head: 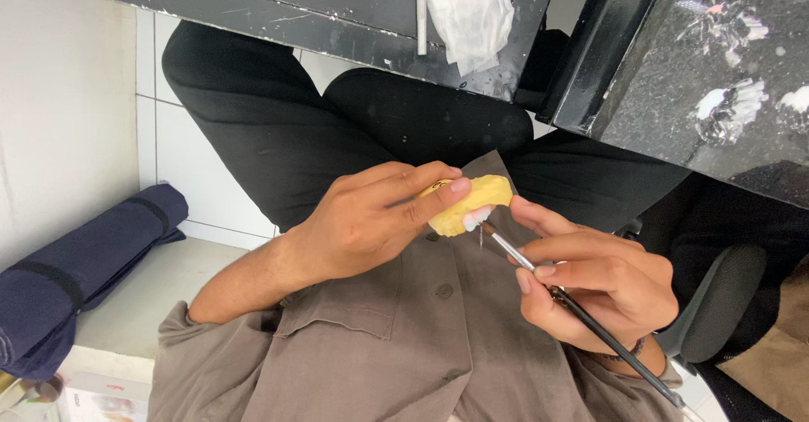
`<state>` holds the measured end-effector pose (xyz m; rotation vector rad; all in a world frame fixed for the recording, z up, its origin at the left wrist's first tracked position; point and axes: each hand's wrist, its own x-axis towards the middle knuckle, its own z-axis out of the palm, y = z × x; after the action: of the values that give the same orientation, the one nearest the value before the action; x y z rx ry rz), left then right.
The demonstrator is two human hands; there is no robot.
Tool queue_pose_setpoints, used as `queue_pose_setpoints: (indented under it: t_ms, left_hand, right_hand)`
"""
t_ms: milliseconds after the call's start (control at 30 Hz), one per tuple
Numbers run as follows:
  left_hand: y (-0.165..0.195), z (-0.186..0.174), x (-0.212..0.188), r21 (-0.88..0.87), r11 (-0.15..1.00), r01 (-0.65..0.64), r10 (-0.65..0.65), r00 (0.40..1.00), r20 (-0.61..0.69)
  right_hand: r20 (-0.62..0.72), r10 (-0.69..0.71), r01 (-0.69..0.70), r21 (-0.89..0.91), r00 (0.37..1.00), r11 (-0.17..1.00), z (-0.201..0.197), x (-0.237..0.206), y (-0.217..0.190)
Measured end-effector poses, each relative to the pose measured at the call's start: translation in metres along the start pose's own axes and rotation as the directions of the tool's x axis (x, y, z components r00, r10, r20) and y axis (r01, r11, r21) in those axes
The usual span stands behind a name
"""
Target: The person holds a yellow dental impression model with a prosthetic tooth set in one hand and uses a fine brush to apply white ceramic material onto the prosthetic teeth, reloading material from a small jar on the bench. They rotate the model to reach different surfaces and use a metal probe tool to shape and refine the applied material.
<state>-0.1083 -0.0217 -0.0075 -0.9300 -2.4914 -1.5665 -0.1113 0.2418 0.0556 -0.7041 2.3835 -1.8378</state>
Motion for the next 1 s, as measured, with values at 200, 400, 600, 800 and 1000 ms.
queue_pose_setpoints:
  t_ms: [200, 400, 600, 800, 1000]
  left_hand:
    - [0.002, 0.008, -0.003, -0.13, 0.989, 0.072, -0.078, 0.996, -0.043]
    - [0.002, 0.009, -0.004, -0.128, 0.989, 0.075, -0.078, 0.997, -0.022]
    - [0.002, 0.009, -0.003, -0.124, 0.991, 0.05, -0.054, 0.998, -0.029]
    - [0.001, 0.008, -0.002, -0.125, 0.992, 0.036, -0.041, 0.998, -0.04]
    - [0.0, 0.009, -0.003, -0.103, 0.994, 0.038, -0.041, 0.998, -0.036]
  right_hand:
    - [0.004, -0.028, 0.028, -0.033, 1.0, 0.999, -0.001, -0.004, 0.004]
    - [0.025, -0.052, 0.054, -0.09, 0.998, 0.994, -0.001, -0.003, 0.002]
    - [0.046, -0.055, 0.061, -0.123, 0.997, 0.991, -0.002, -0.001, 0.0]
    - [0.049, -0.055, 0.061, -0.127, 0.997, 0.99, -0.001, 0.0, 0.0]
    - [0.082, 0.073, -0.075, 0.022, 0.994, 0.997, -0.018, -0.015, 0.008]
